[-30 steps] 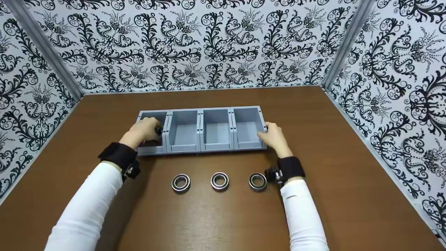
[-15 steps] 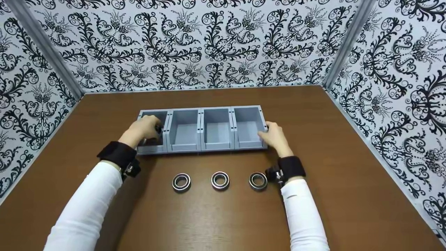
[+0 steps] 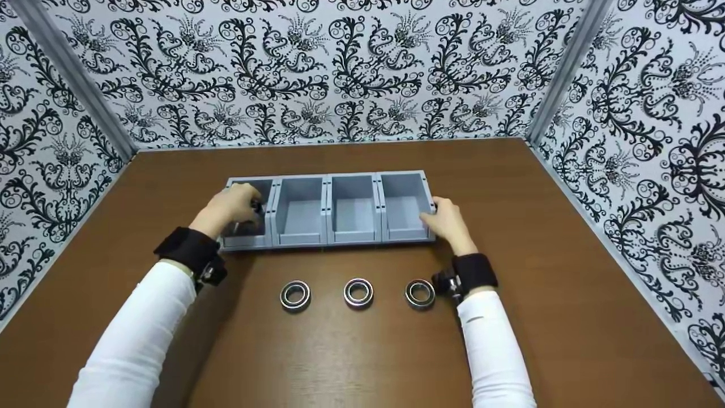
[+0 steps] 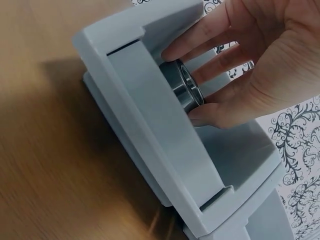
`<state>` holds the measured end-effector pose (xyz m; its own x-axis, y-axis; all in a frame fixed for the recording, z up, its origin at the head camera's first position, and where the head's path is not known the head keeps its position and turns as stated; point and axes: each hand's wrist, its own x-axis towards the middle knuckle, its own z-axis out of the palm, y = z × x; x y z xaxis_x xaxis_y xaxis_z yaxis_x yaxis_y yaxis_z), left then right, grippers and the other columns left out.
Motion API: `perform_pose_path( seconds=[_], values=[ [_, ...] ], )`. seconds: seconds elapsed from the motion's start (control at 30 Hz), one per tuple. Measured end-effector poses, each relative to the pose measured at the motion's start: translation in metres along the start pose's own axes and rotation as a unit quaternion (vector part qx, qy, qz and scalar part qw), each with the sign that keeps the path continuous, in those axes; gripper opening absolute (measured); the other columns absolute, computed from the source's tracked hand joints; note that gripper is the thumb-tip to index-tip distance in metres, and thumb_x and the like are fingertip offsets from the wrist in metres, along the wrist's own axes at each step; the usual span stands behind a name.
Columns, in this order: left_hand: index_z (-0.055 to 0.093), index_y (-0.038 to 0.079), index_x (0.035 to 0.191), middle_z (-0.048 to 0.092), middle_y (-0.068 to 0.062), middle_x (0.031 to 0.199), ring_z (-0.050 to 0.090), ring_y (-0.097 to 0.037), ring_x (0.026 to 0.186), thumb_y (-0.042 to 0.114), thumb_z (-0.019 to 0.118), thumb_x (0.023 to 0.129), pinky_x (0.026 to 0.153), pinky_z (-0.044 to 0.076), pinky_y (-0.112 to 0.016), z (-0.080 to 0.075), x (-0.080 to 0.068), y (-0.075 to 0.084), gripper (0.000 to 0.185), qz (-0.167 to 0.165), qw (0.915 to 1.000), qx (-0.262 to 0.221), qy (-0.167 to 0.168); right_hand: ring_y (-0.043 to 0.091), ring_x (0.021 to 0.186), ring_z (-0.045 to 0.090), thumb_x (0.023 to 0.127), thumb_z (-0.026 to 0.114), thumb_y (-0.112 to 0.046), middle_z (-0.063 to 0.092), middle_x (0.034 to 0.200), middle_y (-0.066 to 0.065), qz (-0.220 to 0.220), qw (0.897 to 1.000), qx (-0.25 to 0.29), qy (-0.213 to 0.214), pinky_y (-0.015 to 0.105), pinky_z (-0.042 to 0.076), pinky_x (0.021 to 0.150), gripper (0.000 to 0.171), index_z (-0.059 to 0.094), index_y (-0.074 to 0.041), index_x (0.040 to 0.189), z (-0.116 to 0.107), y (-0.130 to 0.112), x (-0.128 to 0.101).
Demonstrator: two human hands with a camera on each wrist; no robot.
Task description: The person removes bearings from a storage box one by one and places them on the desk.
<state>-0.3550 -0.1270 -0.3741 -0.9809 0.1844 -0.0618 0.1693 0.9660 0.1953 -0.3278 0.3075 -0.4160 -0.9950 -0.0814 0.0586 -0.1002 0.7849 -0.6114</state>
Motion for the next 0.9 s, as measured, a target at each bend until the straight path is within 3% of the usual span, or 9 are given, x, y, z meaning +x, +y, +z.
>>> perform_pose_path(
  seconds=[0.33, 0.57, 0.9],
  values=[
    [0.077, 0.008, 0.108, 0.073, -0.019, 0.124, 0.070, -0.039, 0.113, 0.008, 0.072, 0.077, 0.094, 0.056, -0.055, -0.006, -0.004, 0.001, 0.031, 0.005, 0.9999, -0.010, 0.003, 0.032, 0.094, 0.069, 0.093, 0.059, -0.012, 0.069, 0.117, 0.035, -0.002, 1.000, 0.001, 0.001, 0.026, 0.049, 0.075, 0.047, 0.056, 0.014, 0.133, 0.000, 0.000, 0.000],
    [0.075, 0.008, 0.117, 0.072, -0.019, 0.128, 0.068, -0.039, 0.118, 0.008, 0.071, 0.079, 0.097, 0.055, -0.055, -0.011, -0.008, 0.002, 0.038, 0.011, 0.9997, -0.020, -0.002, 0.017, 0.083, 0.065, 0.092, 0.059, -0.011, 0.071, 0.113, 0.032, -0.005, 1.000, 0.002, 0.001, 0.025, 0.048, 0.074, 0.044, 0.059, 0.013, 0.130, 0.000, 0.000, 0.001],
    [0.073, 0.007, 0.121, 0.071, -0.018, 0.130, 0.067, -0.040, 0.121, 0.012, 0.073, 0.081, 0.100, 0.054, -0.055, -0.016, -0.011, 0.006, 0.040, 0.014, 0.9996, -0.023, 0.002, 0.034, 0.098, 0.069, 0.093, 0.058, -0.012, 0.068, 0.119, 0.034, 0.003, 1.000, 0.000, -0.003, 0.027, 0.049, 0.076, 0.047, 0.057, 0.013, 0.133, 0.000, 0.001, 0.001]
  ],
)
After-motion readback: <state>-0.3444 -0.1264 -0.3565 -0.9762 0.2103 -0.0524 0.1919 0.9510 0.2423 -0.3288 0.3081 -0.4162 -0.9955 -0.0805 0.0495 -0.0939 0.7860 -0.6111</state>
